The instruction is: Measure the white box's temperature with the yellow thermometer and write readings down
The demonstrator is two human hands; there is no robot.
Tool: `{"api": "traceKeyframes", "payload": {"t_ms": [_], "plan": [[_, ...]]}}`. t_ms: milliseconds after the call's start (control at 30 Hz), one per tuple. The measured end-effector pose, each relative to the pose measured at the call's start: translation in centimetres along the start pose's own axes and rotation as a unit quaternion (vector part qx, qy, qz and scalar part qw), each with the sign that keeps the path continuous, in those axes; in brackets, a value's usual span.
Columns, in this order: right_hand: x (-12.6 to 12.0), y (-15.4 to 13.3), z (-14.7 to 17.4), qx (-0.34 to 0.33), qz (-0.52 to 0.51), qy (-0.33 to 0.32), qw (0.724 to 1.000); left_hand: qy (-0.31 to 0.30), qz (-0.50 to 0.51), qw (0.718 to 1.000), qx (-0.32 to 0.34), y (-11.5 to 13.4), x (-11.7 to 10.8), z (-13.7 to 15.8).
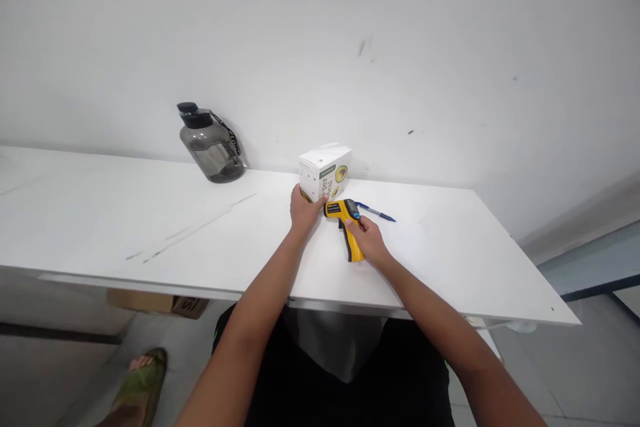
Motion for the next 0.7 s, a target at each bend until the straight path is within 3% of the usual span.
{"api": "traceKeyframes", "payload": {"t_ms": [233, 700], "plan": [[-0.3, 0.19, -0.11, -0.008, -0.005, 0.052, 0.999, 0.002, 0.01, 1.0, -0.015, -0.17, -0.04, -0.07], [-0.07, 0.17, -0.02, -0.012, -0.051, 0.011, 0.999, 0.006, -0.004, 1.0, 0.003, -0.27, 0.14, 0.0]]}}
Point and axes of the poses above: each hand's wrist, its own z-axis away from the middle knuckle, its own x-axis out of the palm, y = z × x, the point moved 2 cm from there along -z, towards the middle knuckle, and after that the axes turned 14 degrees about x, right-handed, at the moved point
